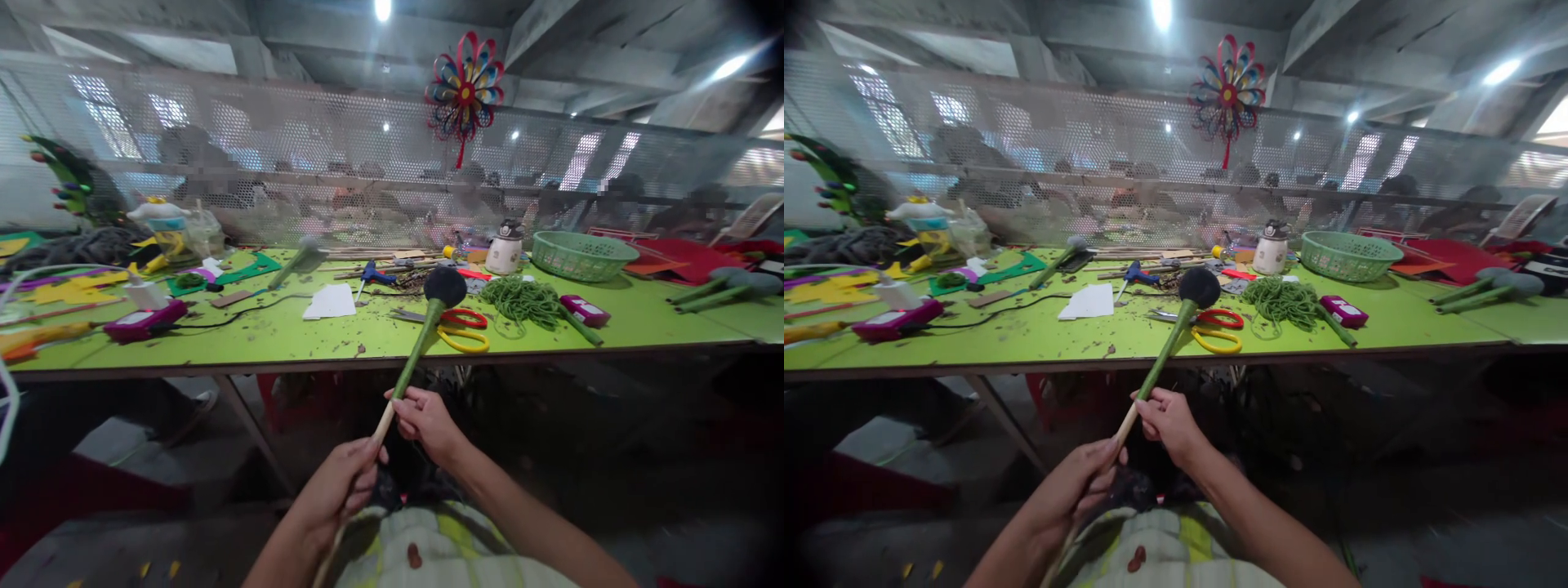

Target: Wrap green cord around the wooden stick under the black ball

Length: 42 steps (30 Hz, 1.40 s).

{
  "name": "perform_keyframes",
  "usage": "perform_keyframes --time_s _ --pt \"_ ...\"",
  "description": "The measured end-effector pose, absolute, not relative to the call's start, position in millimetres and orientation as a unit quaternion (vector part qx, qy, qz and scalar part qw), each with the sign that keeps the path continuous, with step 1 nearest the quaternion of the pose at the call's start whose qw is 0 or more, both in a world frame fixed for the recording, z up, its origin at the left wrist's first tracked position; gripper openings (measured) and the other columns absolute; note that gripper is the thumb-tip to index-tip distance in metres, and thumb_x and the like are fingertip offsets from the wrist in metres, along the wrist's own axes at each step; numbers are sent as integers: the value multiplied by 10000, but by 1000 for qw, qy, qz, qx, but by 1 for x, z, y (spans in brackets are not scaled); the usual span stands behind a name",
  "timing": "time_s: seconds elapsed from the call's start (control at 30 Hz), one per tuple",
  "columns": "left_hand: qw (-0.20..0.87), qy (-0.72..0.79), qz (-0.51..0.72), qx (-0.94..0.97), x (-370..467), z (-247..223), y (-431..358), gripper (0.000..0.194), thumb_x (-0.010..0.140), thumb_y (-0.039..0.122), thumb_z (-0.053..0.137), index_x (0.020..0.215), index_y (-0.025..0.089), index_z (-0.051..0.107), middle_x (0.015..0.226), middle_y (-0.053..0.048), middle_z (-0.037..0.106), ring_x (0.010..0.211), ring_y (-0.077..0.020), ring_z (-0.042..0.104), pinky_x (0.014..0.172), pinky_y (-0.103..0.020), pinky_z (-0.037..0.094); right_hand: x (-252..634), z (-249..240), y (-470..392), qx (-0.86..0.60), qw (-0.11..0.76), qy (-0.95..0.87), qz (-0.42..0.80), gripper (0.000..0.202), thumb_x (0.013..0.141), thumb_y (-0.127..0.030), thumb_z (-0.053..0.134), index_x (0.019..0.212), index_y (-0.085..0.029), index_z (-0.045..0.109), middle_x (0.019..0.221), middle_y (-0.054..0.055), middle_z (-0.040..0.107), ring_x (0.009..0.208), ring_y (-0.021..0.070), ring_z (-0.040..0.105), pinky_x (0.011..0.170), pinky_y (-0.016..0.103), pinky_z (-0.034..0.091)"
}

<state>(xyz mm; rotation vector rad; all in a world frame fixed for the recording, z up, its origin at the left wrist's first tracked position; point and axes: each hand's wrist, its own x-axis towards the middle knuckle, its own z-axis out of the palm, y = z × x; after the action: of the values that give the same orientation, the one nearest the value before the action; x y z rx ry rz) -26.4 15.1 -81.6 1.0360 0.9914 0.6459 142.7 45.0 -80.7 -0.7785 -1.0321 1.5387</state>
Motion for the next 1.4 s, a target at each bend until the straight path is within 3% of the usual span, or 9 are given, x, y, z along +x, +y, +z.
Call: perform_keyframes --time_s 0.17,0.37,0.53,0.63,0.83,1.07,1.2,1.3,1.4 --pt "712 440 278 471 -24 -80 16 407 783 551 488 767 156 584 386 98 341 289 -43 185 314 -177 151 147 -81 45 -330 532 -439 644 359 742 -359 678 972 -88 633 421 -105 358 378 42 249 426 221 207" --pt "606 504 368 493 -23 -82 15 337 700 491 649 804 173 609 532 53 507 456 -83 427 399 -165 273 143 -81 45 -363 542 -446 613 371 715 -392 689 930 -93 645 425 -103 347 372 43 253 404 213 179" --pt "698 460 301 460 -27 -80 15 438 777 559 515 755 135 622 395 95 334 308 -45 226 324 -180 148 145 -80 42 -347 529 -453 628 368 738 -380 674 957 -85 646 437 -100 344 388 44 250 421 219 190" --pt "735 435 278 441 -25 -80 15 437 801 560 476 785 142 602 396 92 362 287 -43 234 313 -173 155 145 -80 43 -342 533 -444 634 363 737 -380 675 946 -85 640 430 -105 337 383 41 241 419 217 180" --pt "531 518 381 551 -26 -80 15 355 718 476 643 865 153 655 530 44 515 442 -78 436 392 -164 284 142 -83 45 -358 543 -444 616 322 723 -383 686 847 -89 646 432 -105 324 383 35 236 410 217 154" --pt "784 380 286 399 -28 -83 16 375 804 514 503 826 150 589 417 108 342 281 -20 175 309 -157 109 145 -82 43 -318 531 -442 649 308 745 -345 675 919 -93 640 428 -111 330 381 36 234 417 217 174" --pt "646 488 295 507 -25 -85 14 413 783 554 493 831 159 605 416 63 434 316 -80 350 321 -175 249 144 -83 46 -341 531 -452 630 299 748 -356 668 885 -92 646 424 -107 342 379 36 242 410 214 163" --pt "487 541 363 582 -26 -84 10 339 746 483 595 880 175 644 588 12 562 532 -130 526 476 -190 393 143 -84 45 -354 538 -451 619 292 744 -359 671 851 -89 644 428 -107 329 381 34 237 405 213 154" --pt "574 503 350 544 -30 -81 9 333 756 485 588 841 167 638 520 47 487 420 -81 423 406 -170 326 143 -83 43 -346 532 -446 631 306 737 -360 677 874 -90 639 433 -105 336 382 37 246 406 213 159"
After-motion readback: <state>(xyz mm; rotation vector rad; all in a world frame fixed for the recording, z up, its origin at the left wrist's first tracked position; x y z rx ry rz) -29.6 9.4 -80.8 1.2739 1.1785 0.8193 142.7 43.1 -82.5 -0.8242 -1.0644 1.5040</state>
